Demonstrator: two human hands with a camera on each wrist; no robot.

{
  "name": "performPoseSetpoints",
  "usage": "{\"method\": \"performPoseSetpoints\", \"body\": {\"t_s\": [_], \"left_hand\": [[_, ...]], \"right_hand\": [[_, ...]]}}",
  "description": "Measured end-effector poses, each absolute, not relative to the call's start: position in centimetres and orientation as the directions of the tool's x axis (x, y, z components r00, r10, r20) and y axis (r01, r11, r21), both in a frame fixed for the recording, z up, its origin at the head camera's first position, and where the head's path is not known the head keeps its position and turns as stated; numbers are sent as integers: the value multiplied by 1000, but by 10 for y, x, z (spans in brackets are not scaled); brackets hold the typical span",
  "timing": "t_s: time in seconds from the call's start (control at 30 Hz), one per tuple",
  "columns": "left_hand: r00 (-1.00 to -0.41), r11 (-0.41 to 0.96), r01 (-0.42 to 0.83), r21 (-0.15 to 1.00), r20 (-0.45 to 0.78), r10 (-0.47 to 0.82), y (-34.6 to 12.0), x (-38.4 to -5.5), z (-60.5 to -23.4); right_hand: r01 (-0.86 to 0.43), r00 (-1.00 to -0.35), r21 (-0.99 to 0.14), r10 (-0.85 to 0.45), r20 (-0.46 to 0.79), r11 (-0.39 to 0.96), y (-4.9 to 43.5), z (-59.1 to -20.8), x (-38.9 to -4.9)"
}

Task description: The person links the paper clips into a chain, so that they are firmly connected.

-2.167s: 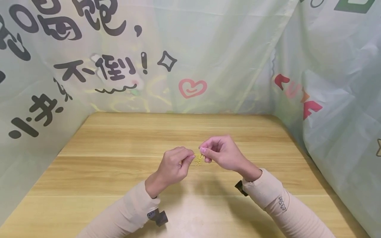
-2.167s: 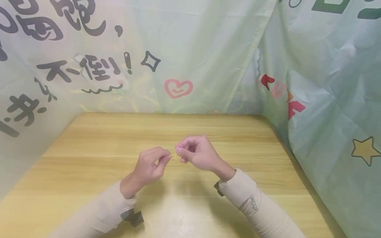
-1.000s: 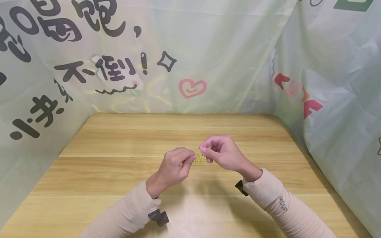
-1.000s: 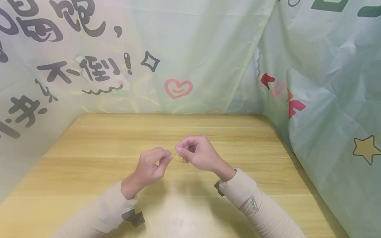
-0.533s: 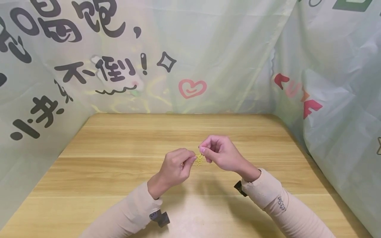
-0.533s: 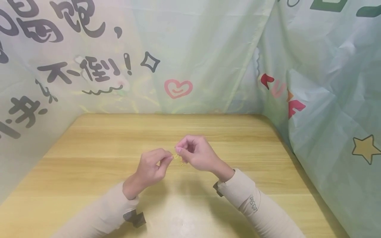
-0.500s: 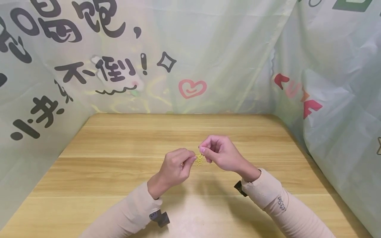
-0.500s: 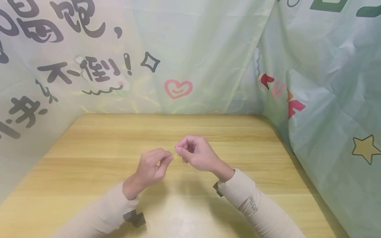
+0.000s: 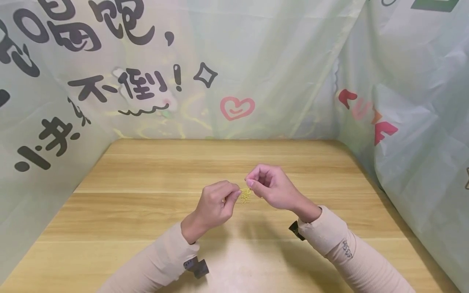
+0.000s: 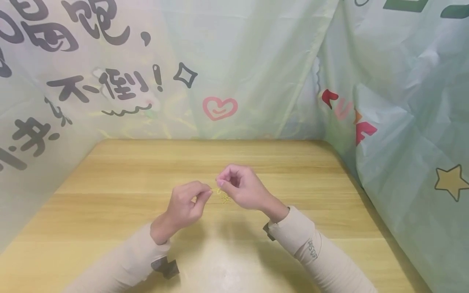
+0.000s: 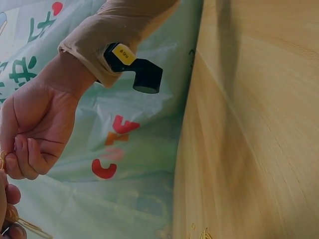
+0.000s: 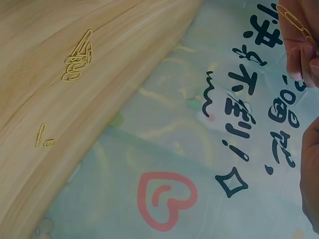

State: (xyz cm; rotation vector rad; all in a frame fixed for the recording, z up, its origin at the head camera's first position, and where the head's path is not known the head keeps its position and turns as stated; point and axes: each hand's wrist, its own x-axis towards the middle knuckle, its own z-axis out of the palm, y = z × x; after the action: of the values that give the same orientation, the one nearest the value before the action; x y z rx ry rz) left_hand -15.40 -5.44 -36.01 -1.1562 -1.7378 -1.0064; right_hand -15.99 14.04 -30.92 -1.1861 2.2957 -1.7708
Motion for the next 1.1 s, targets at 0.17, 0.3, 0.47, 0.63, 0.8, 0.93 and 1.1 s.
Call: {"method": "performPoseSetpoints", "body": {"t_s": [0.17, 0.3, 0.47, 0.63, 0.8, 0.93, 1.1], "left_hand": [[-254, 258, 950, 175, 916, 312, -55, -154, -359], [-257, 249, 951, 182, 913, 316, -54, -153, -360], [-260, 244, 952, 187, 913, 314, -53, -153, -361], [-245, 250, 953, 171, 920, 305, -53, -155, -361], [-228, 250, 956, 155, 926, 300, -53, -155, -360], [-229, 250, 956, 156, 927, 298, -53, -156, -359], [-233, 251, 955, 159, 925, 300, -53, -155, -360]], "right_hand": [[-546, -710, -835, -565, 421, 64, 140, -308, -160], [-547, -704, -835, -570, 424, 54, 139, -308, -160], [-552, -699, -833, -572, 429, 50, 139, -307, -160], [-561, -701, -826, -564, 437, 58, 140, -306, -160], [-562, -700, -826, -563, 440, 53, 141, -306, -160], [-565, -691, -824, -570, 445, 42, 140, -306, -160], [-569, -681, -822, -579, 449, 31, 140, -309, -161]]}}
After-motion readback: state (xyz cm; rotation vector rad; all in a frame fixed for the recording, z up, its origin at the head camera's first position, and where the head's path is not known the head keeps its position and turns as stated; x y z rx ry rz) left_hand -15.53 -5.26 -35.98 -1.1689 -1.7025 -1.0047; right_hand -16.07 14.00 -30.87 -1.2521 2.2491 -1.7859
